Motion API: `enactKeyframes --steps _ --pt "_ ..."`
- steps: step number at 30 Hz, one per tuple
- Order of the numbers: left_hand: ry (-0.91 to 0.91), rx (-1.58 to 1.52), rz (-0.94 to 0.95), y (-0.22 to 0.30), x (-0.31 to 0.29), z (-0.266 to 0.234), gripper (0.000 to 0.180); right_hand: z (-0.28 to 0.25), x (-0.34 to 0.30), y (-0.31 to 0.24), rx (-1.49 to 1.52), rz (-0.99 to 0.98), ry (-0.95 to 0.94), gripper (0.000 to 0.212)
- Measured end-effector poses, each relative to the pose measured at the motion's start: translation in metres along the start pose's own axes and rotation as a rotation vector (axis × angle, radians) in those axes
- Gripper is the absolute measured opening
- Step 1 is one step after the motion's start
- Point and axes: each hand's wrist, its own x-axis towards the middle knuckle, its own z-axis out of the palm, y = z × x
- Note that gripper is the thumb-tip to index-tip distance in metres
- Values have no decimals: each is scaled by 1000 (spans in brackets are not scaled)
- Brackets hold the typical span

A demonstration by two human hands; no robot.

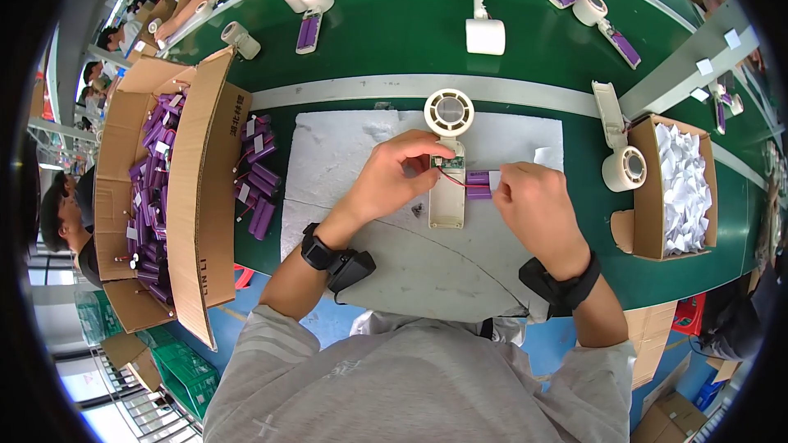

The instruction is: Assembling batteries and circuit boards into plastic housings on a production line.

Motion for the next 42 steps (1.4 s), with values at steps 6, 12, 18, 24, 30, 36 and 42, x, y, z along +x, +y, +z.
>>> enactKeyframes --steps 6,12,18,24,30,36,42 --pt "58 -3 63 -1 -2 1 30 5 -5 -4 139 -11 86 7" --pt "-39 -8 11 1 0 -2 32 10 -8 -5 -48 -116 62 11" --pt "6 -89 14 -4 1 -1 31 17 -5 2 -81 -161 16 15" --pt "29 -152 19 -7 1 1 30 -2 -5 16 81 -46 32 16" --pt "24 -122 -37 -4 1 0 29 -27 -9 34 415 234 31 17" --pt "79 -93 -35 -1 2 6 28 1 -5 15 128 -115 24 17" --pt "97 -66 -16 -3 -1 6 30 5 -7 10 25 -127 16 15"
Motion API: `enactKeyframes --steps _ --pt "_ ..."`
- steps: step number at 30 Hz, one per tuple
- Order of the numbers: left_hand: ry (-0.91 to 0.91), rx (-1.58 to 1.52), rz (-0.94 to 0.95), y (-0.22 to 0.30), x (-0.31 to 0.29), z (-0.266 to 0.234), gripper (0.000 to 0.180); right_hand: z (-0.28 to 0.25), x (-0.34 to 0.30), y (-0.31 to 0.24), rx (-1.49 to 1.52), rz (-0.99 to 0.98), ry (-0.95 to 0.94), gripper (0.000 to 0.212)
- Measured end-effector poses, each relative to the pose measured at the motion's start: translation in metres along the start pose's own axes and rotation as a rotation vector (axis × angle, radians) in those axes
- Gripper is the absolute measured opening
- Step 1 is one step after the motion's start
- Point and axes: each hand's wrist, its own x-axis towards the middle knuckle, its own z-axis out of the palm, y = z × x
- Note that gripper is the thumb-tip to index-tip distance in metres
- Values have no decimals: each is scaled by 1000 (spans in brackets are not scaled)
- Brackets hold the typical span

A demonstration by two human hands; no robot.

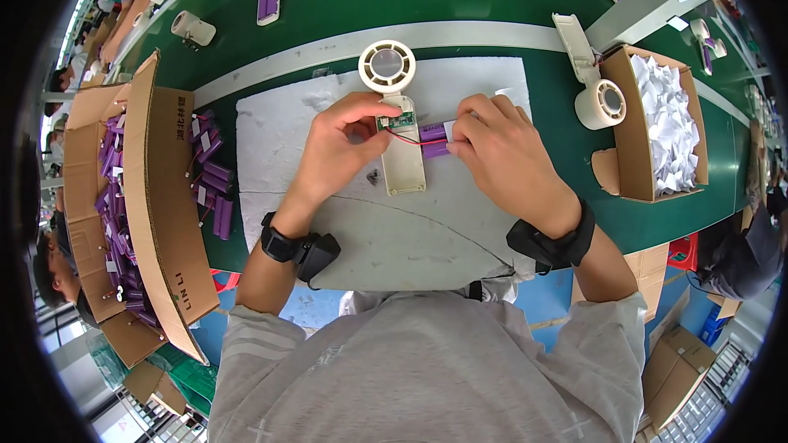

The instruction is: Assembling batteries and circuit boards into plastic housings on a production line.

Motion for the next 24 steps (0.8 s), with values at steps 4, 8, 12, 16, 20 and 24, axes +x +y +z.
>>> enactKeyframes --steps 4,8,12,16,20,24 --pt "3 3 0 2 0 1 30 1 0 -6 -65 13 -14 14" --pt "-1 1 -4 0 1 2 30 3 -1 -9 -165 10 -27 12" --pt "-2 9 -10 -1 2 1 30 4 1 -8 -188 7 -40 8" --pt "2 0 -6 0 1 2 30 4 2 2 4 41 -52 5" --pt "1 -3 -2 0 1 1 29 2 0 13 225 109 -77 4" --pt "0 -7 -6 -1 -1 1 29 4 -3 12 250 135 -87 3"
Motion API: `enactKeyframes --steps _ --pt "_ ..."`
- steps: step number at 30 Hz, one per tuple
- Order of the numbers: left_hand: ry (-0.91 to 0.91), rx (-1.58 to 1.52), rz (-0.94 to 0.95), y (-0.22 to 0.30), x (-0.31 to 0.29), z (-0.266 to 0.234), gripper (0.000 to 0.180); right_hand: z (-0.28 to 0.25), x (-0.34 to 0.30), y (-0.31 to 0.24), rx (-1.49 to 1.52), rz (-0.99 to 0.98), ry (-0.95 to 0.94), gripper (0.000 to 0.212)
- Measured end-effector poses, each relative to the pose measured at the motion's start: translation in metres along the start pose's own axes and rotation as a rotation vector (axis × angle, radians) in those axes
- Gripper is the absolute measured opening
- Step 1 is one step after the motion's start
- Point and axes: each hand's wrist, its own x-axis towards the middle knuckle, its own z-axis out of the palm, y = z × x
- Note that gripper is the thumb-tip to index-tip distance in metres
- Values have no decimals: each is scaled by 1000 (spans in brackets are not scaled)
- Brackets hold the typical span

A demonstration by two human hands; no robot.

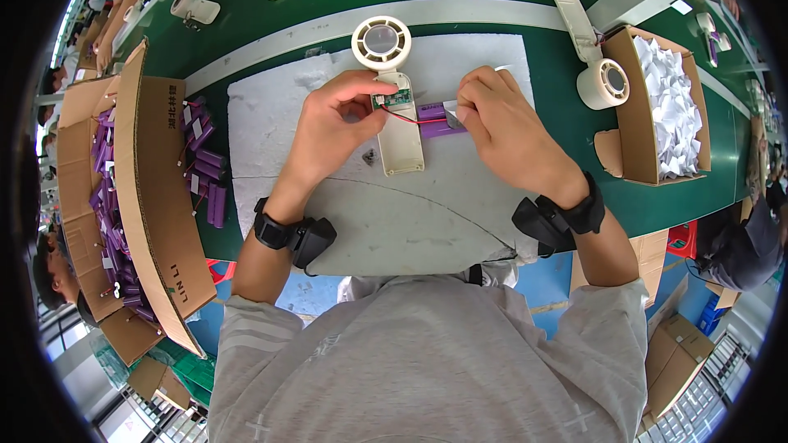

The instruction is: Assembling batteries and circuit boards into plastic housings on a production line.

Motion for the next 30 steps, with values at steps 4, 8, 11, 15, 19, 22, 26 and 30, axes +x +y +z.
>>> enactKeyframes --steps 4,8,11,15,19,22,26,30 --pt "4 2 8 0 -1 1 29 0 -2 -1 -41 31 76 4" --pt "5 -34 25 -1 1 5 28 -20 -25 64 598 -4 540 13" --pt "30 -43 25 -3 1 6 28 -45 -16 40 1041 143 498 23" --pt "41 -29 46 -7 0 4 29 -20 11 -17 -112 -211 163 47" --pt "30 85 214 -3 1 0 30 2 18 -12 -52 -182 -56 51" --pt "-3 121 241 -1 3 1 28 -11 3 8 295 21 -300 56" --pt "-22 165 209 8 -3 -5 26 -6 0 -19 996 534 -329 73" --pt "-26 146 252 6 -3 -5 25 -5 -1 -24 1204 298 -466 88"
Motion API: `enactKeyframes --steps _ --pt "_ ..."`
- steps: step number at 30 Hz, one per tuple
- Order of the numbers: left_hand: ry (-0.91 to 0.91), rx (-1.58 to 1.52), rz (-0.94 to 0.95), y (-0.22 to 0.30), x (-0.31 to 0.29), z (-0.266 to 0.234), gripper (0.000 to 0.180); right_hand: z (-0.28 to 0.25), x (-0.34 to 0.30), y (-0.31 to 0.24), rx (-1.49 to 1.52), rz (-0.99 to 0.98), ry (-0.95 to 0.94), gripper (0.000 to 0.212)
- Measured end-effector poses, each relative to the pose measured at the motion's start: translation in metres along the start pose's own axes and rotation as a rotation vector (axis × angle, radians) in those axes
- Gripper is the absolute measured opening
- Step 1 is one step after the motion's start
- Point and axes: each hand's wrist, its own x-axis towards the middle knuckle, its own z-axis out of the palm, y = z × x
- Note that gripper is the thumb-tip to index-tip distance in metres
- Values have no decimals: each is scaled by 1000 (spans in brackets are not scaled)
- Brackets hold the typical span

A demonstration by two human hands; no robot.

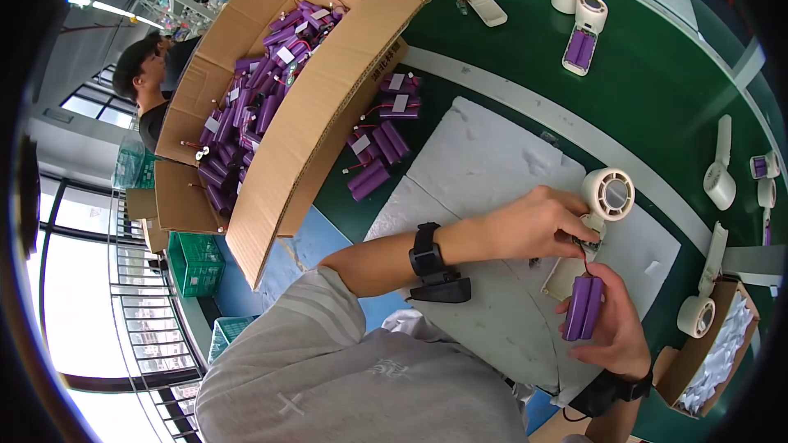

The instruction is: Assembling batteries and circuit boards into plastic housings on a production line.

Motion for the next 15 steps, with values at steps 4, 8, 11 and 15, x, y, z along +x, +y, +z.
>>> enactKeyframes --steps 4,8,11,15 --pt "-26 120 48 -1 2 1 25 -2 0 0 -155 107 147 85" --pt "-34 158 58 4 1 0 27 -4 7 -7 -828 -332 150 72" --pt "-70 144 99 -3 5 0 27 -3 4 -1 -812 -264 236 68" --pt "-103 94 78 -5 0 -2 28 0 12 13 -907 -330 265 69"
